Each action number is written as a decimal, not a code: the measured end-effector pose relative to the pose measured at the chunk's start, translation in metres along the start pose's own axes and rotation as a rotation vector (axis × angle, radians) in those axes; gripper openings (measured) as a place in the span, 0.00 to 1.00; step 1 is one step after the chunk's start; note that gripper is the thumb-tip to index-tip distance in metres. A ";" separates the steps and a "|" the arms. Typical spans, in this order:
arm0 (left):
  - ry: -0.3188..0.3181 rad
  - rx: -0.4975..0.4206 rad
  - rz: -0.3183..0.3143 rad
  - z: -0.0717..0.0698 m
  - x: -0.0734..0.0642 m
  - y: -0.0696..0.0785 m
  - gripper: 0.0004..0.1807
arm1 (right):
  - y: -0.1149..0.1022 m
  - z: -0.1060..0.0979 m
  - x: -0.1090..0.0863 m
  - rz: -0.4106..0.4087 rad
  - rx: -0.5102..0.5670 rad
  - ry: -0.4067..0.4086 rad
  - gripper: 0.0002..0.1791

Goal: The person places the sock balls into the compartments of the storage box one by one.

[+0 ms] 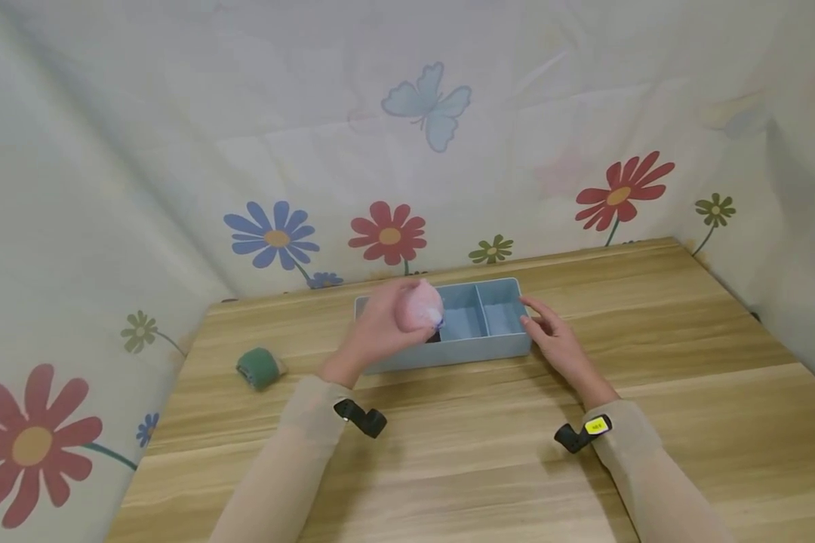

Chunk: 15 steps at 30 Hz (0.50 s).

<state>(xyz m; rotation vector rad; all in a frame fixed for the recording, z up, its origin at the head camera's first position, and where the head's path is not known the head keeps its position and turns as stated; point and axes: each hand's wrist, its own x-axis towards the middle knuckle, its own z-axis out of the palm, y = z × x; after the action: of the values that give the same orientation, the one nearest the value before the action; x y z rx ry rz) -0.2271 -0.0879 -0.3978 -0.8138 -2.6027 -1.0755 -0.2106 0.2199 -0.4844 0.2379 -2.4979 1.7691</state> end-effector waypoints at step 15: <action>-0.044 -0.008 -0.058 0.024 0.019 0.012 0.39 | 0.000 -0.001 -0.001 -0.005 -0.022 0.009 0.28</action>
<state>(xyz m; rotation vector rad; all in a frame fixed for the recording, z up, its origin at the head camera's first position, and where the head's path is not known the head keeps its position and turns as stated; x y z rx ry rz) -0.2362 -0.0564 -0.4007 -0.7764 -2.6753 -1.0960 -0.2101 0.2212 -0.4839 0.2336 -2.5070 1.7359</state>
